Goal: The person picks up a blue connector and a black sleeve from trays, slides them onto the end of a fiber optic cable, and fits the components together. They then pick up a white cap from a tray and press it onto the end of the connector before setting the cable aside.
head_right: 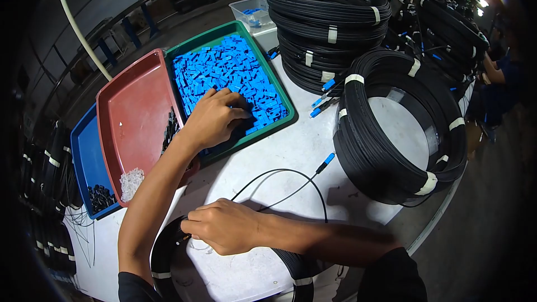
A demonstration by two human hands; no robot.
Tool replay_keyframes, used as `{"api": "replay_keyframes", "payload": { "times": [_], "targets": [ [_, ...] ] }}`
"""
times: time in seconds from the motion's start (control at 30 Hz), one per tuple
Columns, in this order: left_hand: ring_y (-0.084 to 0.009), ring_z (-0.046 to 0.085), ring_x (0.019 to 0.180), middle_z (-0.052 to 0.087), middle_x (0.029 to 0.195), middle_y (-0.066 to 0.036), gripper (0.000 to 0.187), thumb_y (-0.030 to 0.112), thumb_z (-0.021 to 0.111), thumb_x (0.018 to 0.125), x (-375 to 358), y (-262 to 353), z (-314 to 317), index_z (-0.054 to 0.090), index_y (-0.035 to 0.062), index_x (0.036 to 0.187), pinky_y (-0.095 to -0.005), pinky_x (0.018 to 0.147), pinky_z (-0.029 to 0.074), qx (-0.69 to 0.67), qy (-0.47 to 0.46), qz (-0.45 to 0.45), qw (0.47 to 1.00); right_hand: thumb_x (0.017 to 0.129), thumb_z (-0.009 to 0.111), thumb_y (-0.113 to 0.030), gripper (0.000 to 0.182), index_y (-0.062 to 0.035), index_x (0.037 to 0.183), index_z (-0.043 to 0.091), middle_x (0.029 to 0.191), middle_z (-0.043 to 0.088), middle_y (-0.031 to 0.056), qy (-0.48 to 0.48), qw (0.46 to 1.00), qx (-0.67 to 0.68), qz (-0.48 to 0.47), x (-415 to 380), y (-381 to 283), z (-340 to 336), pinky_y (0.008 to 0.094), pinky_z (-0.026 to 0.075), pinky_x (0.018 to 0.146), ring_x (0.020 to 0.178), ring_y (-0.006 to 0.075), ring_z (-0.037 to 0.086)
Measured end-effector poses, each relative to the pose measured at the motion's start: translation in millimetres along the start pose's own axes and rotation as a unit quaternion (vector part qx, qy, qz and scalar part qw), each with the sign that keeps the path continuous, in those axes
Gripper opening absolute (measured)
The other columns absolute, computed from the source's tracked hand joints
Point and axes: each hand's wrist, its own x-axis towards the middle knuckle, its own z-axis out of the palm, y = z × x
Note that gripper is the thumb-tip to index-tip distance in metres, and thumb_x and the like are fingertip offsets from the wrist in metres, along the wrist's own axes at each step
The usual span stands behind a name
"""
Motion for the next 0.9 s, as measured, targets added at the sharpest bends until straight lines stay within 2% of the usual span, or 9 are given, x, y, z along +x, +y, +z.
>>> {"api": "replay_keyframes", "payload": {
  "times": [0.1,0.23,0.33,0.4,0.5,0.73,0.8,0.9],
  "targets": [
    [-0.0220,0.059,0.100,0.069,0.106,0.000,0.020,0.012,0.077,0.074,-5,-1,-3,0.080,0.0158,0.094,-0.0379,0.085,0.042,0.026,0.031,-0.054,0.998,0.087,0.068,-0.009,0.018,0.0004,0.101,0.062,0.082,0.057,0.0107,-0.009,1.000,-0.001,0.006,0,-1,-2,0.0404,0.053,0.064,0.074,0.0292,0.063],
    [-0.0212,0.059,0.105,0.068,0.110,0.000,0.022,0.010,0.073,0.076,-11,-3,-3,0.080,0.0173,0.095,-0.0381,0.088,0.043,0.001,0.012,-0.051,0.999,0.086,0.068,-0.009,0.018,0.0008,0.100,0.061,0.081,0.057,0.0107,-0.002,1.000,-0.008,0.005,0,0,1,0.0405,0.053,0.064,0.074,0.0291,0.063],
    [-0.0215,0.058,0.109,0.067,0.119,-0.001,0.026,0.009,0.072,0.075,-11,1,-4,0.081,0.0174,0.098,-0.0382,0.089,0.042,0.011,-0.006,-0.046,0.999,0.086,0.068,-0.008,0.018,0.0011,0.100,0.061,0.081,0.057,0.0108,0.002,1.000,-0.004,0.001,-1,0,1,0.0406,0.053,0.064,0.074,0.0293,0.063],
    [-0.0238,0.056,0.112,0.062,0.133,-0.003,0.029,0.007,0.072,0.077,-11,1,1,0.080,0.0162,0.103,-0.0385,0.091,0.041,0.010,0.009,-0.033,0.999,0.086,0.069,-0.008,0.018,0.0010,0.099,0.061,0.081,0.057,0.0109,-0.001,1.000,-0.004,0.000,0,0,1,0.0407,0.053,0.064,0.074,0.0295,0.063],
    [-0.0238,0.055,0.116,0.060,0.136,-0.004,0.029,0.006,0.070,0.080,-8,2,1,0.080,0.0163,0.106,-0.0389,0.094,0.041,0.005,0.012,-0.046,0.999,0.085,0.068,-0.008,0.017,0.0009,0.099,0.061,0.080,0.057,0.0108,0.001,1.000,-0.002,0.002,0,-1,0,0.0407,0.053,0.064,0.074,0.0296,0.063],
    [-0.0253,0.055,0.119,0.061,0.134,-0.006,0.029,0.011,0.073,0.084,-7,0,-3,0.077,0.0149,0.113,-0.0422,0.095,0.040,-0.025,0.038,-0.094,0.995,0.085,0.068,-0.007,0.016,0.0007,0.098,0.061,0.079,0.057,0.0108,0.005,1.000,0.010,0.002,0,-1,1,0.0407,0.052,0.063,0.073,0.0294,0.063],
    [-0.0264,0.056,0.117,0.063,0.131,-0.007,0.032,0.014,0.076,0.084,-3,0,0,0.076,0.0144,0.116,-0.0432,0.095,0.040,-0.081,0.063,-0.114,0.988,0.086,0.068,-0.007,0.016,0.0006,0.098,0.061,0.079,0.057,0.0108,-0.001,1.000,0.008,0.004,0,-1,1,0.0408,0.052,0.063,0.073,0.0296,0.063],
    [-0.0260,0.058,0.112,0.065,0.126,-0.005,0.031,0.015,0.076,0.084,7,4,4,0.076,0.0151,0.116,-0.0417,0.094,0.041,-0.069,0.061,-0.092,0.992,0.087,0.067,-0.008,0.015,0.0004,0.098,0.061,0.079,0.058,0.0109,0.000,1.000,0.002,0.000,1,-2,-2,0.0408,0.053,0.063,0.074,0.0300,0.063]
  ]
}}
